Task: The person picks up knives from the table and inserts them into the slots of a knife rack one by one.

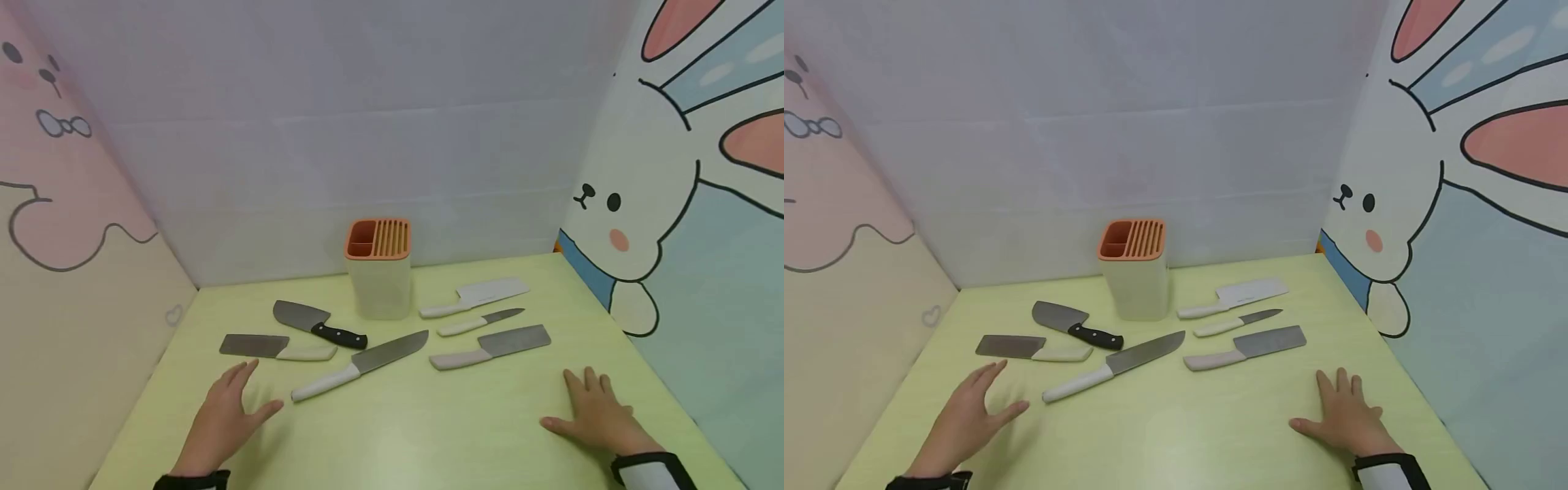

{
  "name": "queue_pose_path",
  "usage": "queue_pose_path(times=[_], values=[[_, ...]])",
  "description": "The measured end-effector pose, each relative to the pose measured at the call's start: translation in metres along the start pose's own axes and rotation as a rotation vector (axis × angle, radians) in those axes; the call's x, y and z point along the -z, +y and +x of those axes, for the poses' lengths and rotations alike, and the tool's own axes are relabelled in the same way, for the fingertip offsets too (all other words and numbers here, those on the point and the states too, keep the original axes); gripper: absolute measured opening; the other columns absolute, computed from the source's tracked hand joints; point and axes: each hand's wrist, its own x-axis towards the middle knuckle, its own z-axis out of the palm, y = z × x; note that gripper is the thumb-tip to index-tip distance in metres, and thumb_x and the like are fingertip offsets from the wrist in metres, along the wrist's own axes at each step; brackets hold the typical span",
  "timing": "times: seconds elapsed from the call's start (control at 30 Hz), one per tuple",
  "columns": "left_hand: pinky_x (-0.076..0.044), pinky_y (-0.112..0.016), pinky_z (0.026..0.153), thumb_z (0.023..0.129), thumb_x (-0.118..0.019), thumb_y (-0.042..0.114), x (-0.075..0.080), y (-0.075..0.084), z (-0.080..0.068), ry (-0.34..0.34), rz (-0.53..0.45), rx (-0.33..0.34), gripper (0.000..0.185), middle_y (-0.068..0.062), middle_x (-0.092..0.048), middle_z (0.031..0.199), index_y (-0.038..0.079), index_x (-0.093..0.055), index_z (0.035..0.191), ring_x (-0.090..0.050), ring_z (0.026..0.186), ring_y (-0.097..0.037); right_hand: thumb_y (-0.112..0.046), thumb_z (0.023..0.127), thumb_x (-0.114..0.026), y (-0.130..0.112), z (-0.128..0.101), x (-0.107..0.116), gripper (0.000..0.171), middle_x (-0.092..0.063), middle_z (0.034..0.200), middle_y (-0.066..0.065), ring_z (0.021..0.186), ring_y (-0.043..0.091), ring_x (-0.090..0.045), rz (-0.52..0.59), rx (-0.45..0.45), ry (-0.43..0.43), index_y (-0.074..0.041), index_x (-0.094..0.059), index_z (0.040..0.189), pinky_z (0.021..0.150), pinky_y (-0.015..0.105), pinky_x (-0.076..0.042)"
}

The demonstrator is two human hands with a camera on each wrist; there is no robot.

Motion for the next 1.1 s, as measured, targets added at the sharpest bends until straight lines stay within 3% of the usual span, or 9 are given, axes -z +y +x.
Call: queue_pose_path(times=[0.1, 0.2, 0.37, 0.53, 0.67, 0.8, 0.97, 1.1], values=[[-0.042, -0.059, 0.091, 0.076, -0.077, 0.047, 0.013, 0.022, 0.038, 0.105, -0.03, -0.142, 0.089, -0.025, -0.043, 0.138, 0.0, -0.042, 0.142, -0.042, 0.123, -0.044, -0.085, 0.064, -0.055, 0.001, -0.001, 0.004, 0.123, -0.022, 0.134, 0.05, 0.119, 0.071, -0.02, -0.009, -0.013, -0.003, 0.012, -0.039, 0.137, 0.067, 0.084, -0.029], [-0.041, -0.054, 0.097, 0.075, -0.081, 0.04, 0.022, 0.052, 0.082, 0.152, -0.053, -0.278, 0.091, -0.021, -0.04, 0.141, 0.001, -0.038, 0.145, -0.04, 0.127, -0.04, -0.086, 0.063, -0.055, 0.002, -0.001, 0.006, 0.124, -0.023, 0.134, 0.051, 0.118, 0.072, -0.02, -0.009, -0.02, -0.009, 0.012, -0.039, 0.137, 0.066, 0.084, -0.029], [-0.034, -0.049, 0.107, 0.075, -0.08, 0.043, 0.022, 0.097, 0.152, 0.1, -0.048, -0.403, 0.098, -0.018, -0.033, 0.149, 0.003, -0.031, 0.149, -0.032, 0.136, -0.035, -0.085, 0.064, -0.055, 0.005, 0.002, 0.001, 0.123, -0.022, 0.134, 0.051, 0.119, 0.072, -0.019, 0.006, -0.02, -0.013, 0.012, -0.038, 0.137, 0.066, 0.085, -0.028], [-0.027, -0.047, 0.112, 0.073, -0.077, 0.053, 0.007, 0.121, 0.2, 0.011, 0.04, -0.447, 0.104, -0.017, -0.03, 0.152, 0.004, -0.028, 0.15, -0.028, 0.139, -0.035, -0.086, 0.064, -0.054, 0.006, 0.004, -0.006, 0.123, -0.022, 0.135, 0.05, 0.119, 0.072, -0.018, 0.008, -0.02, -0.036, 0.011, -0.038, 0.138, 0.067, 0.085, -0.028], [-0.024, -0.046, 0.113, 0.073, -0.072, 0.062, -0.006, 0.127, 0.221, -0.054, 0.131, -0.429, 0.107, -0.015, -0.03, 0.153, 0.007, -0.026, 0.152, -0.027, 0.14, -0.034, -0.086, 0.064, -0.054, 0.005, 0.003, -0.007, 0.123, -0.022, 0.135, 0.05, 0.119, 0.071, -0.019, -0.004, -0.025, -0.038, 0.011, -0.039, 0.138, 0.067, 0.084, -0.029], [-0.026, -0.047, 0.112, 0.073, -0.068, 0.067, -0.016, 0.129, 0.233, -0.094, 0.185, -0.424, 0.107, -0.015, -0.038, 0.149, 0.007, -0.027, 0.152, -0.03, 0.139, -0.034, -0.086, 0.064, -0.054, 0.003, 0.001, -0.005, 0.123, -0.022, 0.135, 0.05, 0.119, 0.071, -0.019, -0.007, -0.02, -0.036, 0.011, -0.039, 0.138, 0.067, 0.084, -0.029], [-0.037, -0.045, 0.105, 0.077, -0.065, 0.066, -0.025, 0.135, 0.238, -0.146, 0.219, -0.415, 0.104, -0.015, -0.044, 0.144, 0.008, -0.025, 0.152, -0.043, 0.13, -0.032, -0.085, 0.065, -0.055, 0.0, -0.004, -0.002, 0.121, -0.022, 0.135, 0.05, 0.119, 0.072, -0.019, -0.004, -0.003, -0.014, 0.011, -0.039, 0.137, 0.066, 0.084, -0.029], [-0.039, -0.043, 0.103, 0.082, -0.063, 0.062, -0.029, 0.139, 0.237, -0.149, 0.229, -0.394, 0.097, -0.014, -0.043, 0.144, 0.008, -0.024, 0.153, -0.043, 0.129, -0.031, -0.085, 0.065, -0.054, -0.002, -0.005, -0.001, 0.121, -0.022, 0.135, 0.051, 0.119, 0.072, -0.02, -0.008, 0.002, 0.004, 0.011, -0.039, 0.137, 0.066, 0.084, -0.029]])
